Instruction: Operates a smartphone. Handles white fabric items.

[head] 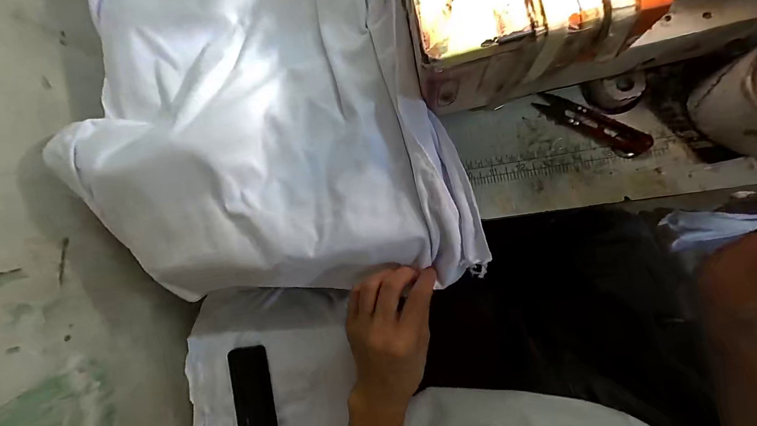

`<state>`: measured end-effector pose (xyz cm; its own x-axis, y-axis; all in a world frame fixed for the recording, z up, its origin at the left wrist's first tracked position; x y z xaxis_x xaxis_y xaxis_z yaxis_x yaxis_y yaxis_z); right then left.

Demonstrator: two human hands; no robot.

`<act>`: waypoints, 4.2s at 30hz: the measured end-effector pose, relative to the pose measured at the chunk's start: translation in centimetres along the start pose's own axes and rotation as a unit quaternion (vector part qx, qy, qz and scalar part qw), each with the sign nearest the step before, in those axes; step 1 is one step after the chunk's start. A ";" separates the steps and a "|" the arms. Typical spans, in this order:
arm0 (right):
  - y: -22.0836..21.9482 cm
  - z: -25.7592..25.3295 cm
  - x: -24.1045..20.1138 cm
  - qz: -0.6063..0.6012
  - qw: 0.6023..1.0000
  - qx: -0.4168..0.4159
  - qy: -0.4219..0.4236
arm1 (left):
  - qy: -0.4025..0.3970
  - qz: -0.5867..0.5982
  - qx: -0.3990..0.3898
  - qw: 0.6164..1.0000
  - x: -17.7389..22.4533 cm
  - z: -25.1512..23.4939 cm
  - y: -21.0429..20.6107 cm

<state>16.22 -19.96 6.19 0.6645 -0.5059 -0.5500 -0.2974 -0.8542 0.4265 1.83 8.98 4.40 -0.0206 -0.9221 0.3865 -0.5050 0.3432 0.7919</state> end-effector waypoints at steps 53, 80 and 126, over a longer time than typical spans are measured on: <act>-6.6 4.4 -4.0 -0.034 0.941 -0.336 0.011 | 0.404 0.676 0.003 0.616 6.0 2.3 -7.2; -6.4 5.5 -4.0 -0.093 0.934 -0.343 -0.024 | 0.457 0.775 0.031 0.436 6.9 4.0 -5.5; -7.3 6.0 -4.3 -0.047 0.932 -0.358 0.020 | 0.452 0.564 -0.032 0.690 5.2 6.0 -4.1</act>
<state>11.42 -12.30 1.11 0.6939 -0.4163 -0.5875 0.2871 -0.5883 0.7560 -1.39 1.69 0.28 0.1920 0.4176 0.8881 -0.5673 0.7857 -0.2468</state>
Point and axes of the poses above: each hand's wrist, its own z-axis away from the middle knuckle, its own y-axis out of the back of the hand, x = y × z, the point moved 5 cm from there along -z, towards the middle knuckle, and after that the axes turned 1 degree about z, right-handed, at the moved point
